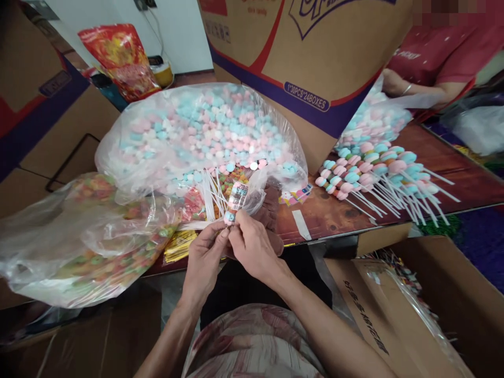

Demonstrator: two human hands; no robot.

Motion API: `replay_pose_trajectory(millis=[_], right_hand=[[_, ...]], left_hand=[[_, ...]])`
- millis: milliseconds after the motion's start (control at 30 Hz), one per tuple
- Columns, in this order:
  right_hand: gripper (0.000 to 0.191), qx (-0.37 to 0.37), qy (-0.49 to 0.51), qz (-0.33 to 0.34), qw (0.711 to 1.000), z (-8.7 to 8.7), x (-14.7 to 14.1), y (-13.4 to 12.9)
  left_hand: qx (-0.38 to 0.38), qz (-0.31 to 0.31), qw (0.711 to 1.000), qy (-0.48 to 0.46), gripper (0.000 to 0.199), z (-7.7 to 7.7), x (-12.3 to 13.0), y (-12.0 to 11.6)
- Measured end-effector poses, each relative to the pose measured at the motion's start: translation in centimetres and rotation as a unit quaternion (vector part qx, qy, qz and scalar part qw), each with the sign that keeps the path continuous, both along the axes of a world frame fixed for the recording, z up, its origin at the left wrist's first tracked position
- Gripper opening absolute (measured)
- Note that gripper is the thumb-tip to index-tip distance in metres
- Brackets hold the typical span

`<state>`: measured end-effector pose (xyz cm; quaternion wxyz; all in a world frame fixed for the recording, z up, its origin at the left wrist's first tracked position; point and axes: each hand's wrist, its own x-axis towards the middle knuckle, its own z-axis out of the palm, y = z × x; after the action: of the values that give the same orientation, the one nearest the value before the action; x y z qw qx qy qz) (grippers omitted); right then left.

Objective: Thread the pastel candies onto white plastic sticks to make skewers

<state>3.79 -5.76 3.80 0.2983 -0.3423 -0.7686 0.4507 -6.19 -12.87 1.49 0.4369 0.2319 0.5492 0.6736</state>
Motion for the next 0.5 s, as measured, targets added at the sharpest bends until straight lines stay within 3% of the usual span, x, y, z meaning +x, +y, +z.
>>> replay_pose_trajectory(millis=[100, 167, 233, 267, 333, 400, 500], right_hand=[[0.017, -0.215, 0.06, 0.021, 0.975, 0.2, 0.1, 0.4], [0.018, -0.359, 0.119, 0.068, 0.923, 0.0, 0.2, 0.6], [0.021, -0.42, 0.163, 0.101, 0.887, -0.4, 0.4, 0.7], [0.022, -0.409, 0.173, 0.104, 0.89, -0.7, 0.6, 0.7], [0.021, -0.301, 0.169, 0.071, 0.936, -1.2, 1.1, 0.7], [0.015, -0.114, 0.146, 0.021, 0.982, -1.6, 1.6, 0.7], [0.02, 0.144, 0.116, 0.005, 0.983, -2.0, 2.1, 1.0]], left_hand=[[-0.018, -0.036, 0.987, -0.153, 0.022, 0.2, -0.7, 0.3], [-0.026, -0.049, 0.965, -0.256, 0.02, 0.4, -1.0, 0.6], [-0.033, -0.054, 0.943, -0.327, 0.022, 0.7, -1.3, 0.9], [-0.037, -0.054, 0.933, -0.354, 0.024, 0.9, -1.4, 1.0], [-0.05, -0.052, 0.914, -0.4, 0.026, 1.2, -1.5, 1.2], [-0.059, -0.048, 0.899, -0.431, 0.027, 1.6, -1.5, 1.2], [-0.068, -0.043, 0.887, -0.454, 0.024, 2.1, -1.4, 1.3]])
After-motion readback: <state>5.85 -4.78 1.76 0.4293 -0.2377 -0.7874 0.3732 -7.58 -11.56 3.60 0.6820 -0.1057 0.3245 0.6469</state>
